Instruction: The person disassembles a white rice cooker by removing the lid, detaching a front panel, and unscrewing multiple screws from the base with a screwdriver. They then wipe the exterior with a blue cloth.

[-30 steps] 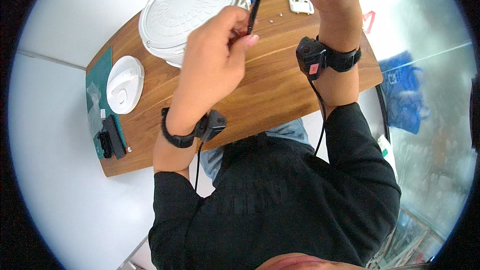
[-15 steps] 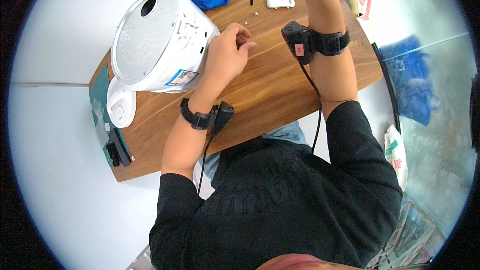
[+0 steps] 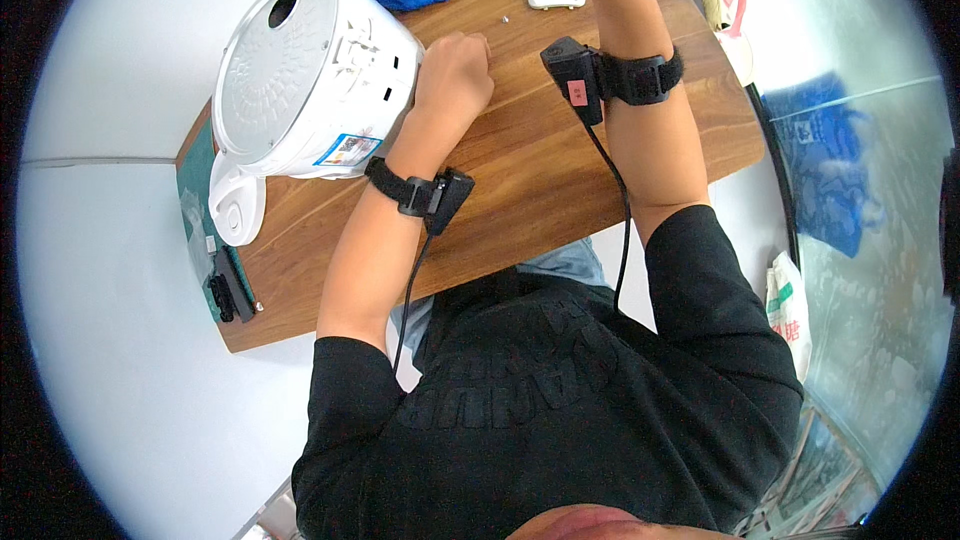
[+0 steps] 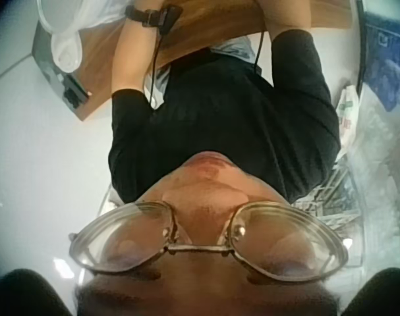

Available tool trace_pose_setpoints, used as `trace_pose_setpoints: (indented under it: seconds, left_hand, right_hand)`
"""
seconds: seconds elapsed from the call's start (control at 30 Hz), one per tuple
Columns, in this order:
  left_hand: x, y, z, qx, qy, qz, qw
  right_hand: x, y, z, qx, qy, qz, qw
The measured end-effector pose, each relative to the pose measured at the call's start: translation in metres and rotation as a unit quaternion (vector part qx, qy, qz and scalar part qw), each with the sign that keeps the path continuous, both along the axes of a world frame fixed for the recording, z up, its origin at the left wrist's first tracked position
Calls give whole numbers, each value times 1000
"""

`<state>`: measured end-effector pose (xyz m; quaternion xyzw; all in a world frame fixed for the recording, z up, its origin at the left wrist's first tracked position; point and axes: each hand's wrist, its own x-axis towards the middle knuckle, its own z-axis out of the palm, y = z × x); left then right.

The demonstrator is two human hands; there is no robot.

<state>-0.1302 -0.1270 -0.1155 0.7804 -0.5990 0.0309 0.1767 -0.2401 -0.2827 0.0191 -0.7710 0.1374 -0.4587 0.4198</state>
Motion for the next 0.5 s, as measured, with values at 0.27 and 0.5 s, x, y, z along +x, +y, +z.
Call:
trace_pose_setpoints:
  seconds: [0.27, 0.5]
  left_hand:
    - [6, -10, 0, 27, -39, 17, 999]
    - [9, -14, -4, 19, -58, -1, 998]
  right_hand:
    - [-4, 5, 2, 6, 7, -12, 1000]
    - [-2, 6, 1, 12, -3, 3, 1000]
